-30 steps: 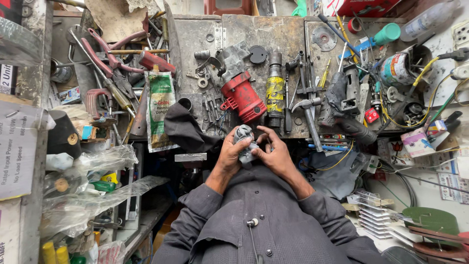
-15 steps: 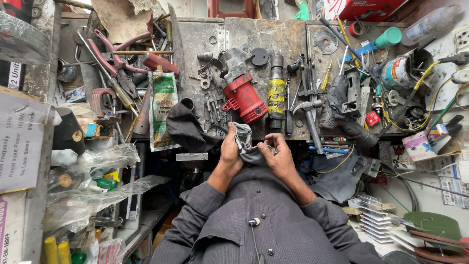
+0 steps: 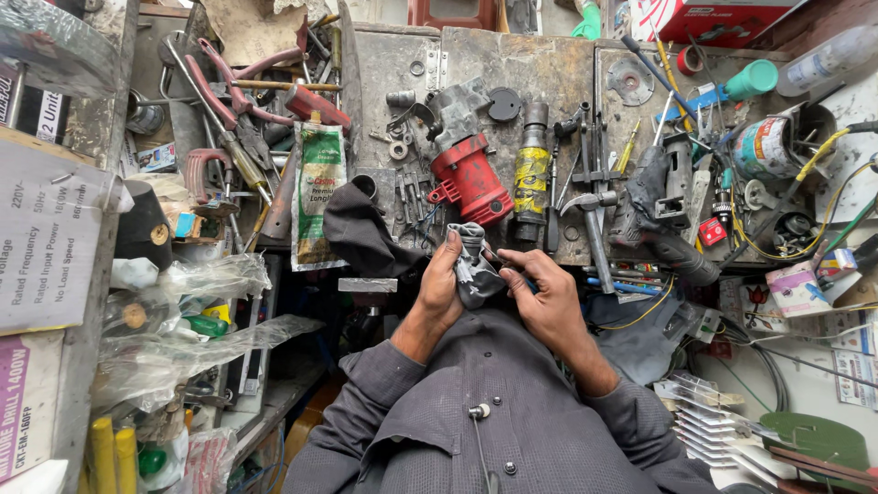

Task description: The person wipes a cylindrical metal machine component with a gray cloth, then opens a foil packet of grease and applies the grease to the component by hand. They fit the greased part into a larger housing on the workbench and continue working the parts together.

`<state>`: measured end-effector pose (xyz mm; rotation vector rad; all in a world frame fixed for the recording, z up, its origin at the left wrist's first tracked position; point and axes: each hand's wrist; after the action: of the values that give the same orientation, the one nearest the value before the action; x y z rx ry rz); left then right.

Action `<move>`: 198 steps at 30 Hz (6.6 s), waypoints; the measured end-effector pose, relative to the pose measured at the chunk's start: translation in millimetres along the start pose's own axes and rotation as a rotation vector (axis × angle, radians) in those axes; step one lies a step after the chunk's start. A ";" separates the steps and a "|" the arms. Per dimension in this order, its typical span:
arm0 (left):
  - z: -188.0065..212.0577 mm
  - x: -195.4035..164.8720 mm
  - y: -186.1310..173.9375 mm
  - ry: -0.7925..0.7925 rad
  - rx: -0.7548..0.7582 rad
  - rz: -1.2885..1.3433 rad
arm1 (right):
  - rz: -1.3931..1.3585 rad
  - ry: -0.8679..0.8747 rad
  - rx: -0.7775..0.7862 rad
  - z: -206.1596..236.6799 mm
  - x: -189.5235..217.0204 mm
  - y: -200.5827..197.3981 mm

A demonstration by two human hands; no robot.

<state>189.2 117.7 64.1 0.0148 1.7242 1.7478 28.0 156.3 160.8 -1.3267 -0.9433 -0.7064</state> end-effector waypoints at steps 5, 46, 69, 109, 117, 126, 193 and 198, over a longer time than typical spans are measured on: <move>3.0 -2.5 9.1 0.009 -0.018 -0.066 | 0.056 -0.105 -0.024 -2.3 6.9 1.5; -18.1 8.9 36.4 0.314 -0.128 -0.495 | 0.343 -0.144 -0.255 -11.7 14.2 26.5; -18.6 -13.2 28.2 0.283 -0.089 -1.059 | 0.430 -0.156 -0.128 -17.6 10.5 1.7; -18.7 35.6 52.2 0.377 -0.110 -0.384 | 0.301 -0.194 -0.475 -13.0 -11.4 37.3; -15.4 32.8 52.9 0.347 -0.033 -0.368 | 0.176 -0.133 -0.465 -6.8 -12.4 39.4; -16.9 30.3 46.8 0.381 0.050 -0.523 | 0.168 -0.161 -0.473 -6.9 -2.9 33.1; 10.0 -13.9 -12.4 -0.290 0.317 -0.147 | 0.022 -0.041 0.132 -16.8 -27.0 0.9; 13.6 -13.8 -9.1 -0.232 0.247 0.076 | 0.172 -0.052 -0.026 -15.9 -17.4 10.5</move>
<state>210.0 122.4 63.8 0.3813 1.7729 1.5080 31.5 140.5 140.7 -1.4356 -0.8520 -0.5563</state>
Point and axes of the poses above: each hand's wrist, its own z-axis away from the middle knuckle, its own y-axis out of the palm, x = y × z, and after that the axes turned 8 degrees about x, right-handed
